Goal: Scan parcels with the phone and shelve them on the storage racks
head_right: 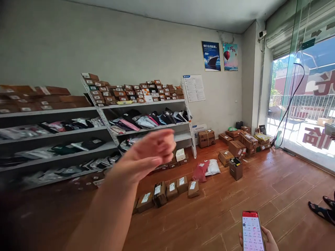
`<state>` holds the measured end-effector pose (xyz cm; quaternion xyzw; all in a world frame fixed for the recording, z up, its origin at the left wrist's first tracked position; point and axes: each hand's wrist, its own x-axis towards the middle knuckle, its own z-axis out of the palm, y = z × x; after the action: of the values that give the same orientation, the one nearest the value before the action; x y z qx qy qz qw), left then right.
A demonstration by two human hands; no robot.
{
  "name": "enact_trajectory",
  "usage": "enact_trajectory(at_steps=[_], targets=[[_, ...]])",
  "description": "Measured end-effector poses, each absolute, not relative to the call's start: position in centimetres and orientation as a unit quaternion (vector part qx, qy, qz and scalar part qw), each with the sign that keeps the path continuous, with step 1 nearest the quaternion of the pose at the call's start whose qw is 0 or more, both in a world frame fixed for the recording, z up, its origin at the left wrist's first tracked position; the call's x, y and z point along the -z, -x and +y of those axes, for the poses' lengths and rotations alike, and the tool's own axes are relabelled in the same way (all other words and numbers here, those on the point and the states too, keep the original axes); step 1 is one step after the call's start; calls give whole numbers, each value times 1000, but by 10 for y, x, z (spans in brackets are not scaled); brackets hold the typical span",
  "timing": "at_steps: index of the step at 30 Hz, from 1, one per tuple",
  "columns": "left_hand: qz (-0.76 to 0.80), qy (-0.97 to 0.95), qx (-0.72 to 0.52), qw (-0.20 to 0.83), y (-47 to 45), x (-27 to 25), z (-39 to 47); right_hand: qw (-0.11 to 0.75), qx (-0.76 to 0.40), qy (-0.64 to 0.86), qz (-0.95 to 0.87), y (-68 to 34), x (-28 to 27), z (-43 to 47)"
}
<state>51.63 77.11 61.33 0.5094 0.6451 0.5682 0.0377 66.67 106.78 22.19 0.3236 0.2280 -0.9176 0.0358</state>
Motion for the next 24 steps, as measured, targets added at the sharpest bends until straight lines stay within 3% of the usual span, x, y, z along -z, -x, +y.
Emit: enact_trajectory(at_steps=[2,5,9,12,14,16,20,22,24], targets=[[602,-602,-524,15,-549,-633,761,23,918,-313,244,-672,-240,1068],[683,-650,-325,73,-563,-637,764,28,909,-297,290,-672,-268,1064],[816,-530,-179,147,-525,-582,801,129,871,-257,397,-657,-301,1066],[903,-398,-117,109,-490,-523,830,98,823,-189,526,-632,-327,1071],[935,-322,-124,82,-476,-493,841,17,772,-112,625,-611,-345,1074],[928,-309,-170,118,-468,-475,843,-33,728,-69,682,-595,-359,1077],[812,-445,-287,247,-455,-464,833,31,729,-46,682,-586,-374,1079],[808,-446,-327,202,-441,-461,829,67,736,-46,672,-586,-374,1078],[862,-400,-287,124,-426,-452,832,60,734,-67,673,-583,-368,1079]])
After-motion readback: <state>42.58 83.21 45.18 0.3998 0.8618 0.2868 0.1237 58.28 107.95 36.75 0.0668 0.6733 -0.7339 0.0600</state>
